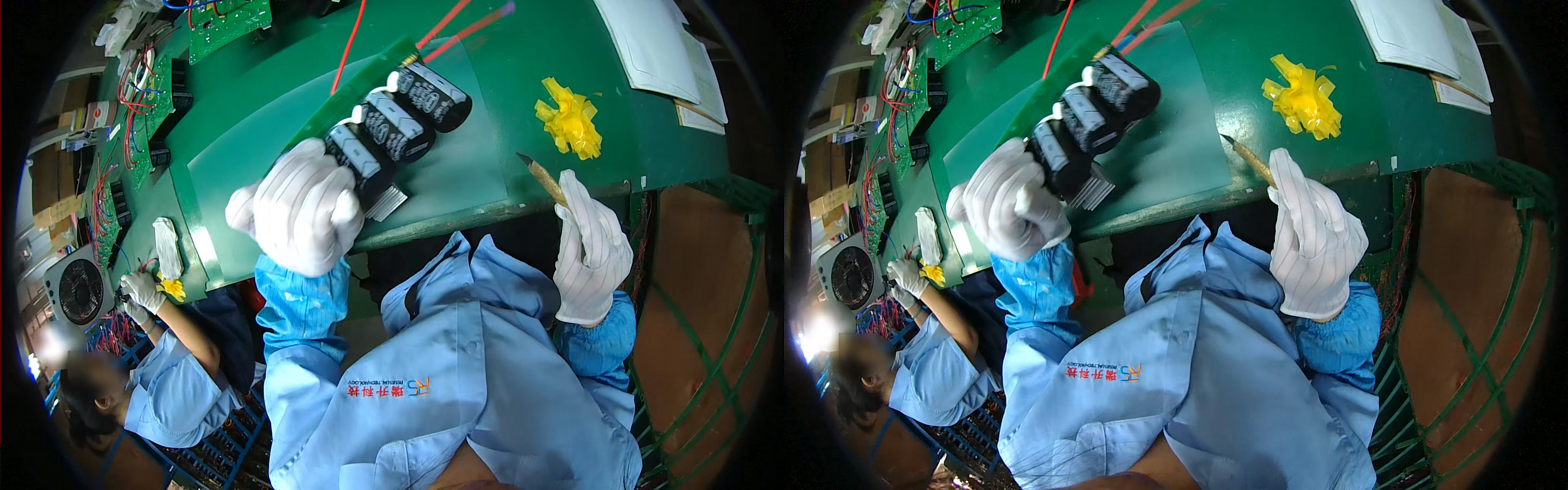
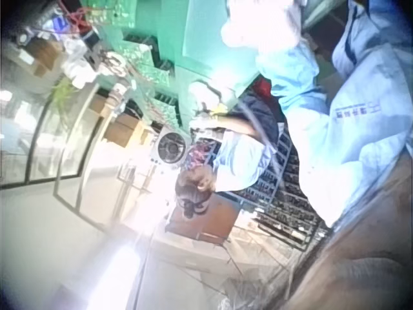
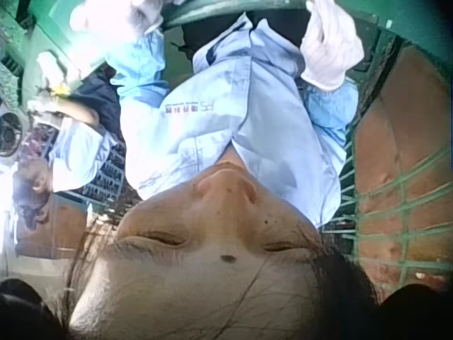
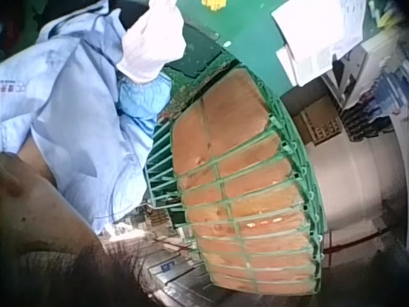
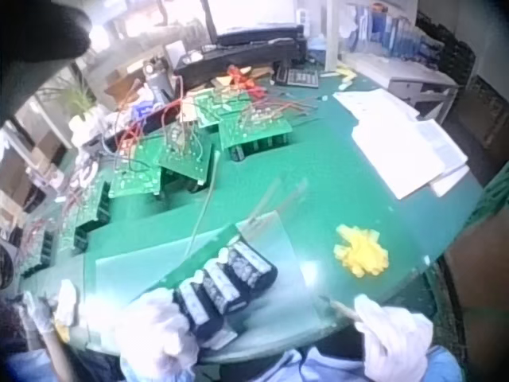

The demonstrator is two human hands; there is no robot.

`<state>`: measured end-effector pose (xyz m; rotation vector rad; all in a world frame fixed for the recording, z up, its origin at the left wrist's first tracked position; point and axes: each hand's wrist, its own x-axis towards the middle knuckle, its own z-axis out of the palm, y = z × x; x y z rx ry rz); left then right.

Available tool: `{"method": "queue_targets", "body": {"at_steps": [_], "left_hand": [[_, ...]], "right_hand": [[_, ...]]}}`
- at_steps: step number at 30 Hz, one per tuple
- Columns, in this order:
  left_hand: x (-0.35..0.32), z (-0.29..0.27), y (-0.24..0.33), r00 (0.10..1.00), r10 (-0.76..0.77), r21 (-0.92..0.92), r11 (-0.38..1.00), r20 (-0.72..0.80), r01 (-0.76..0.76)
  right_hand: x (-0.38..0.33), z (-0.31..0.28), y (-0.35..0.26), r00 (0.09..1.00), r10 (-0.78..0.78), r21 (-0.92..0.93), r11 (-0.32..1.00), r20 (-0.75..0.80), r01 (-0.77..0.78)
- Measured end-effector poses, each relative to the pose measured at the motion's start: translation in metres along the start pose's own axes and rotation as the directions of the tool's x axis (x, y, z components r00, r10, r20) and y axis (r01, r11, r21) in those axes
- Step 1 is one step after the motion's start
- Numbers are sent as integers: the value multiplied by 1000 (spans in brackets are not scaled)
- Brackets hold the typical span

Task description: Assembling components onto circuit boards at a factory workstation.

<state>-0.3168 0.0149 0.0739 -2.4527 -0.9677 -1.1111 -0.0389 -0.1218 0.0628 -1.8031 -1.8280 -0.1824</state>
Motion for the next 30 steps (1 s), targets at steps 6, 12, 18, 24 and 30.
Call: {"method": "queue_targets", "body": {"at_steps": [6,12,18,24,30], "left_hand": [[-14,11,-24,992,-120,-107,987,22,122],[-26,21,-58,579,-788,-519,592,-209,617],[-64,9,-117,489,-867,-212,497,-92,841],[-54,-12,-33,961,-275,-45,960,36,277],[-53,24,-11,744,-171,-195,905,645,378]], "right_hand": [[9,5,0,1000,-2,27,1000,1,2],[7,6,-2,995,70,51,996,70,-73],[10,9,1,991,94,68,993,93,-101],[14,11,2,996,87,61,994,37,-89],[16,9,3,998,59,67,996,35,-61]]}}
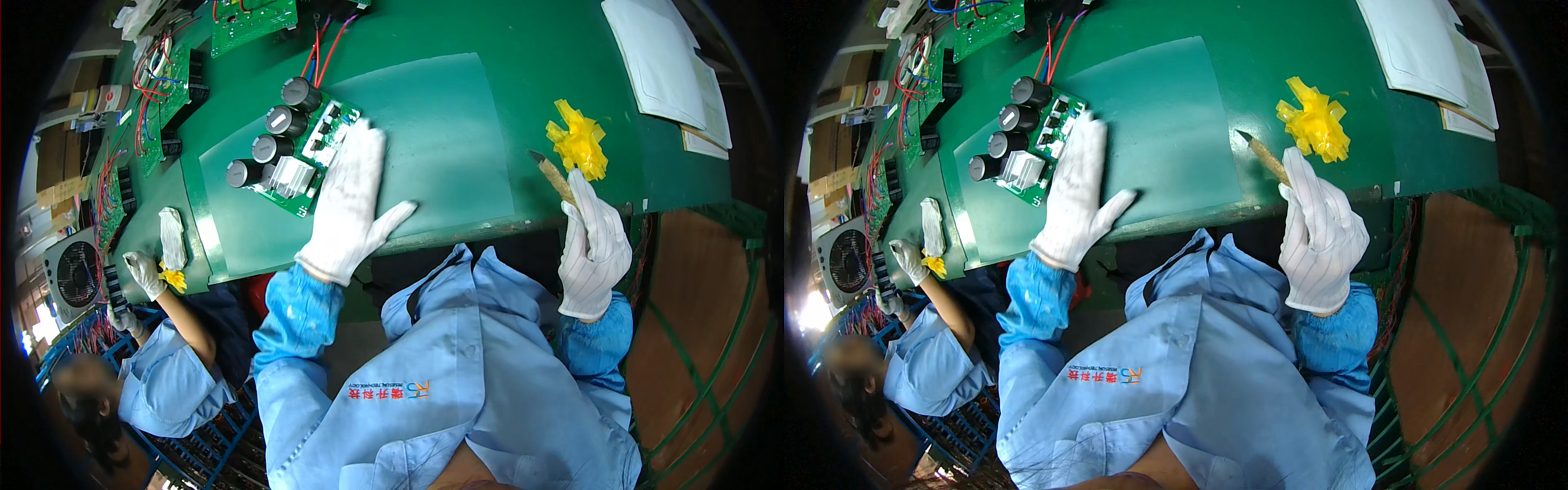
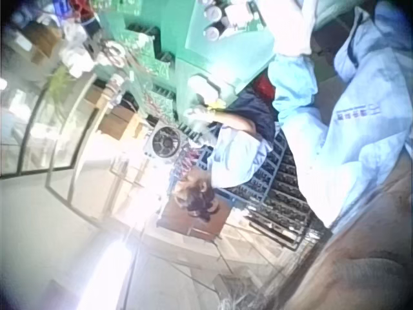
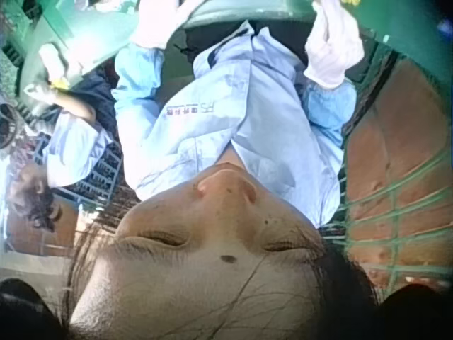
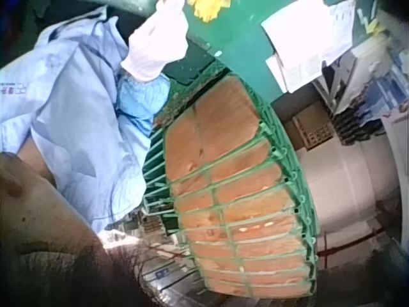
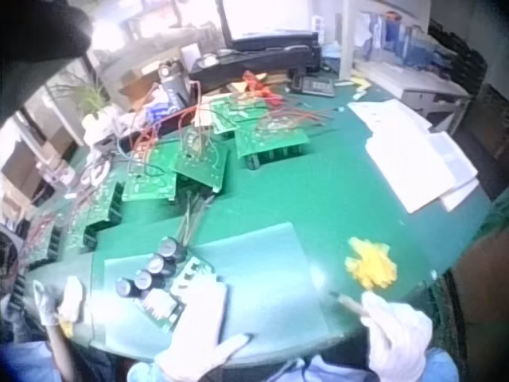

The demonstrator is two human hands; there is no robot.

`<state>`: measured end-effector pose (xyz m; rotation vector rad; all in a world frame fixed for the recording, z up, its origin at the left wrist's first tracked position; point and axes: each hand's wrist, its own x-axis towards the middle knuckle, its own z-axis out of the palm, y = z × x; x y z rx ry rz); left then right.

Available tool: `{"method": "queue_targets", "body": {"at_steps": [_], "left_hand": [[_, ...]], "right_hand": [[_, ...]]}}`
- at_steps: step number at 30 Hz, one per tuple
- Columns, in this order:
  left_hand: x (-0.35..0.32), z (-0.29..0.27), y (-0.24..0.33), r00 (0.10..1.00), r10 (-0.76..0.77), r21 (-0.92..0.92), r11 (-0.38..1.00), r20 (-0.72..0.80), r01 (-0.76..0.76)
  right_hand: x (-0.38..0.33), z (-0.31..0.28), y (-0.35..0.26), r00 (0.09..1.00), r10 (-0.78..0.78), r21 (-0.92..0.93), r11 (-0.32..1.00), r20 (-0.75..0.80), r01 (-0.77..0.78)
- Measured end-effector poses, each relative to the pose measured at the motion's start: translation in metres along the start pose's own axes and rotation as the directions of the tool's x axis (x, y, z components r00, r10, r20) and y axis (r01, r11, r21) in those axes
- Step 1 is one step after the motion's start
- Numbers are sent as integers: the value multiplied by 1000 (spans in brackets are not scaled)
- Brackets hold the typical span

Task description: Assembling components onto circuit boards at a factory workstation.

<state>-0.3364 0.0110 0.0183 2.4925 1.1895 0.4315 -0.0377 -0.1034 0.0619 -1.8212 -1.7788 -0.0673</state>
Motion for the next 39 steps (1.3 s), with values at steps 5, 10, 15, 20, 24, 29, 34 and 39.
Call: {"method": "queue_targets", "body": {"at_steps": [5,10,15,20,24,29,34,39], "left_hand": [[59,28,29,992,124,100,987,-1,-123],[43,60,81,872,480,-233,862,94,-449],[5,46,88,872,459,-459,820,170,-342],[-22,21,74,814,286,-772,572,505,277],[-55,-10,53,963,75,-957,158,259,245],[-62,-50,13,576,-645,-746,660,-501,90],[-68,-46,-52,666,-744,-981,-84,-53,-172],[-43,-37,-78,741,-664,-931,-326,100,-166]], "right_hand": [[3,3,0,996,-27,44,999,-87,31],[4,-6,-7,991,-44,32,998,-128,49],[-4,-9,-2,994,30,28,999,-102,-28],[1,-3,-5,994,-11,51,999,-113,17],[5,7,-7,995,98,130,987,-24,-94],[10,16,-17,973,220,257,938,71,-231],[11,26,-24,937,315,453,821,150,-348],[10,25,-29,787,469,640,471,401,-606]]}}
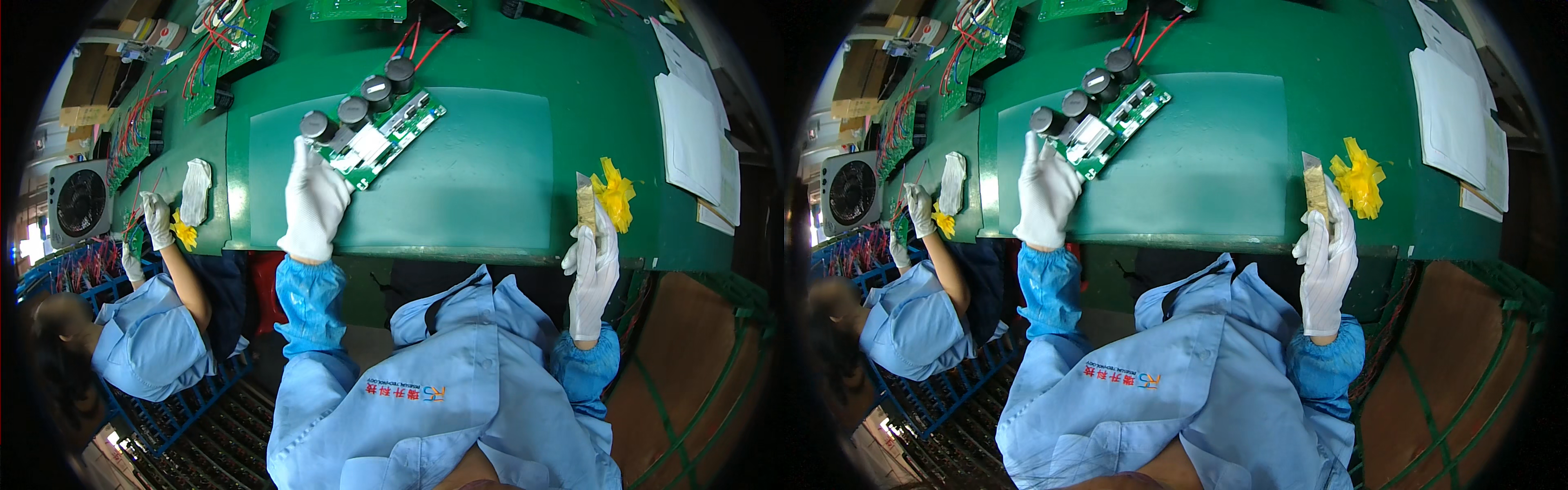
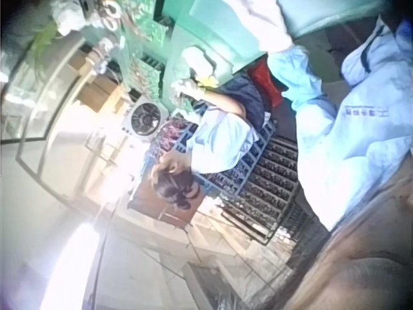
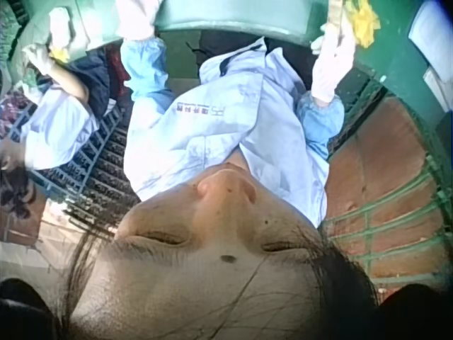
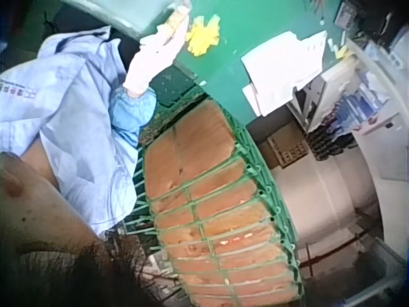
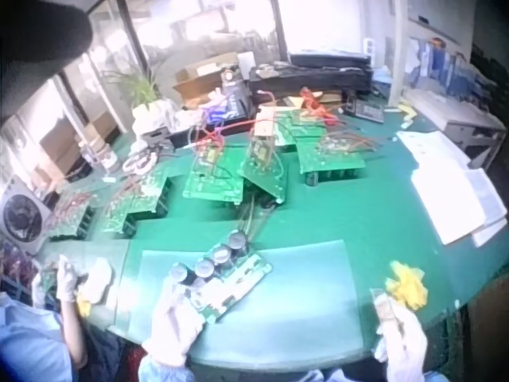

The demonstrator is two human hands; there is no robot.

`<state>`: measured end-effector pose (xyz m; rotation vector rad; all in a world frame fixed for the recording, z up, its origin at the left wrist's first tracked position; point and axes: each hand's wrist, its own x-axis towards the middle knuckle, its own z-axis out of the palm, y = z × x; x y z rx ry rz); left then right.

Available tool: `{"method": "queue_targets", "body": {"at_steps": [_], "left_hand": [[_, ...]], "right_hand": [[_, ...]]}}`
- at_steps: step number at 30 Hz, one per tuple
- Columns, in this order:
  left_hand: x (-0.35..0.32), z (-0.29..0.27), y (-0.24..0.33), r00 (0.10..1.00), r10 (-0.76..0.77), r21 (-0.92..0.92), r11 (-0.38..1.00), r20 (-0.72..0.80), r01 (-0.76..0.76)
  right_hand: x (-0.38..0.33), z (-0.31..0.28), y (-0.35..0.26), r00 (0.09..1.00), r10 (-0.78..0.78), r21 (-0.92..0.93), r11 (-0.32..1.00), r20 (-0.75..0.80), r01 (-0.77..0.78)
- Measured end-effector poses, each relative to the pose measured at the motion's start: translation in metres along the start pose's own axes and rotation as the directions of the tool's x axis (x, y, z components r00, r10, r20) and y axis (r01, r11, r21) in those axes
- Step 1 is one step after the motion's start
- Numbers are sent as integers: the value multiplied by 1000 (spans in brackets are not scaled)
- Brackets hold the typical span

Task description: Assembling components onto circuit boards at a factory workstation.

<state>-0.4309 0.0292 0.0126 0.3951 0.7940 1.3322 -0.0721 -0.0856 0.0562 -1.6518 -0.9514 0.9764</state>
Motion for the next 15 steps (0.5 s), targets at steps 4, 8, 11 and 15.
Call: {"method": "queue_targets", "body": {"at_steps": [4,8,11,15], "left_hand": [[6,35,-28,994,74,79,994,74,-80],[3,37,-46,998,28,73,997,55,-32],[-1,40,-56,999,4,74,997,51,-8],[-5,46,-62,1000,4,50,999,-31,-2]], "right_hand": [[0,1,-10,995,90,36,995,33,-92],[0,3,-15,993,113,20,993,31,-113],[1,3,-14,996,88,28,996,27,-89],[2,4,-10,995,78,53,995,68,-82]]}}
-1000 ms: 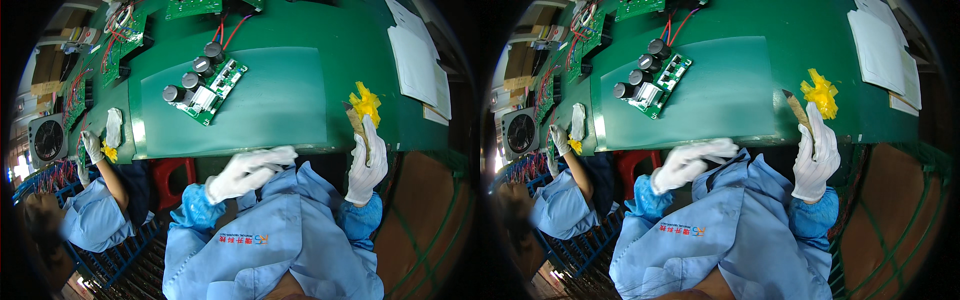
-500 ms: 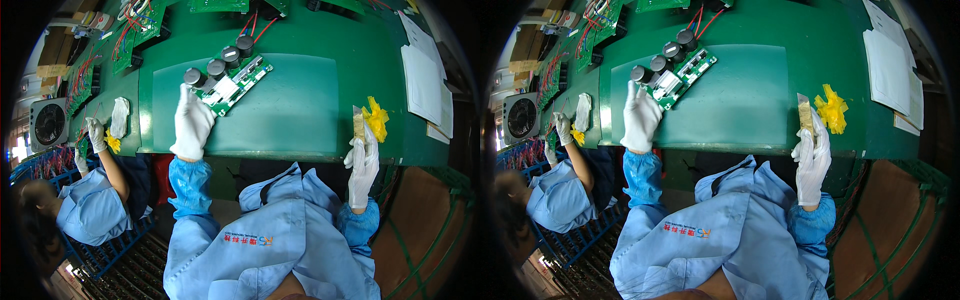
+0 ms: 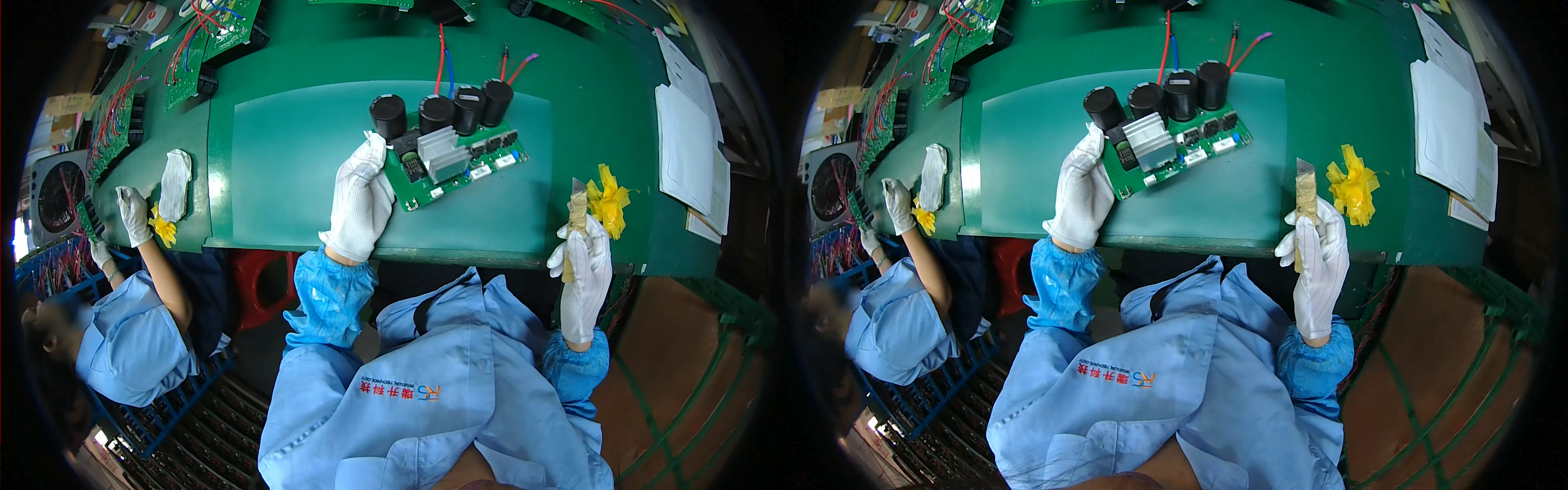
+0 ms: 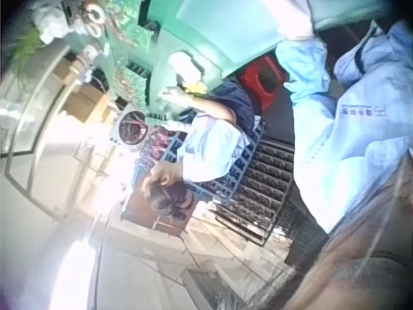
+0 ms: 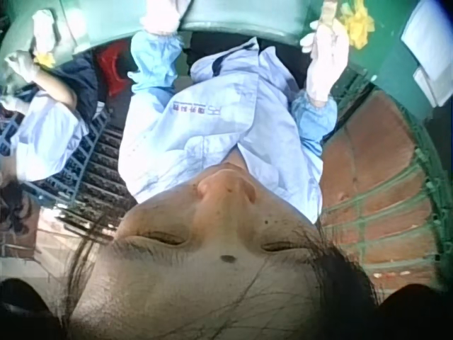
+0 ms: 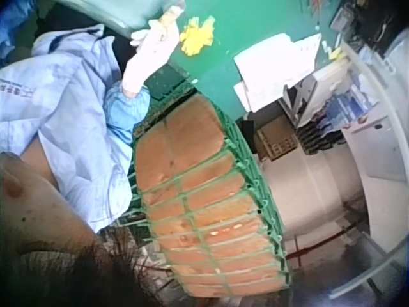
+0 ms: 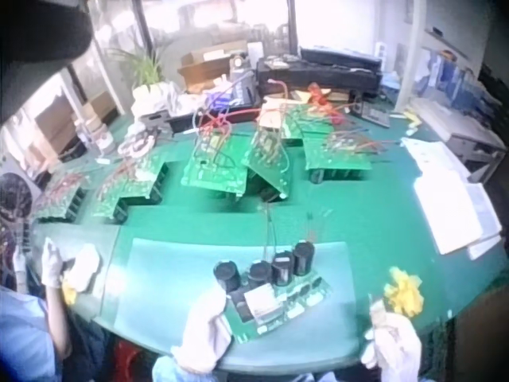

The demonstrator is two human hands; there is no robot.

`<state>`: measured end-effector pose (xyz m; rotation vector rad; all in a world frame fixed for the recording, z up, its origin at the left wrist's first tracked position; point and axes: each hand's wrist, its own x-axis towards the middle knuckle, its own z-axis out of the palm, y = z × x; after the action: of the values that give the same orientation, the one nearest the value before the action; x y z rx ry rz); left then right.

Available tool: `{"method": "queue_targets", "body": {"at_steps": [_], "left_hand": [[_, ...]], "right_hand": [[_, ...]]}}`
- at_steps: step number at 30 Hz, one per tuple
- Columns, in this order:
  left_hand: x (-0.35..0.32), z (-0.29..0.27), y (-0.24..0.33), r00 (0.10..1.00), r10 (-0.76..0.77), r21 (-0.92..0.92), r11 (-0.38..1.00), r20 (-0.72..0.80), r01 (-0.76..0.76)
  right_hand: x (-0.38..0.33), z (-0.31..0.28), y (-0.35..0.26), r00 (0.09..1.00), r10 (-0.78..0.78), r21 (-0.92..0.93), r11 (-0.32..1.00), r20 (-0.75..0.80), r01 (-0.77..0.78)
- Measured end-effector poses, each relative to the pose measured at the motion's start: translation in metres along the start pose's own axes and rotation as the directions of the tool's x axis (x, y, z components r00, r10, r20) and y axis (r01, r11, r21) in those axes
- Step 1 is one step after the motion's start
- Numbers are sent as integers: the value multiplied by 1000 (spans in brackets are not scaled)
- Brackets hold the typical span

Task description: Assembling components onto circuit boards at a factory workstation.

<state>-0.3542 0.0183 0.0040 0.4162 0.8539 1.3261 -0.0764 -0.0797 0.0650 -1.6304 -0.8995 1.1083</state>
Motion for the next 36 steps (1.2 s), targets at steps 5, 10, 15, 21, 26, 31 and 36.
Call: {"method": "queue_targets", "body": {"at_steps": [5,10,15,21,26,31,36], "left_hand": [[0,-6,-6,999,-16,-50,999,-34,14],[-7,-12,-5,994,85,13,996,73,-86],[-10,-23,-6,972,124,24,991,199,-131],[-8,-32,-10,978,127,77,987,166,-142],[-8,-31,-10,984,96,99,989,148,-111],[-11,-24,-7,987,101,130,985,124,-117],[-12,-33,-8,964,141,62,985,224,-158]], "right_hand": [[3,10,-2,1000,-27,7,1000,-10,27],[7,10,5,998,-59,73,996,26,57],[7,17,6,1000,-15,53,998,26,13],[8,19,4,999,13,34,999,41,-14],[9,20,5,999,20,51,998,43,-22],[9,20,4,998,3,41,999,67,-6],[7,22,7,997,6,55,998,79,-11]]}}
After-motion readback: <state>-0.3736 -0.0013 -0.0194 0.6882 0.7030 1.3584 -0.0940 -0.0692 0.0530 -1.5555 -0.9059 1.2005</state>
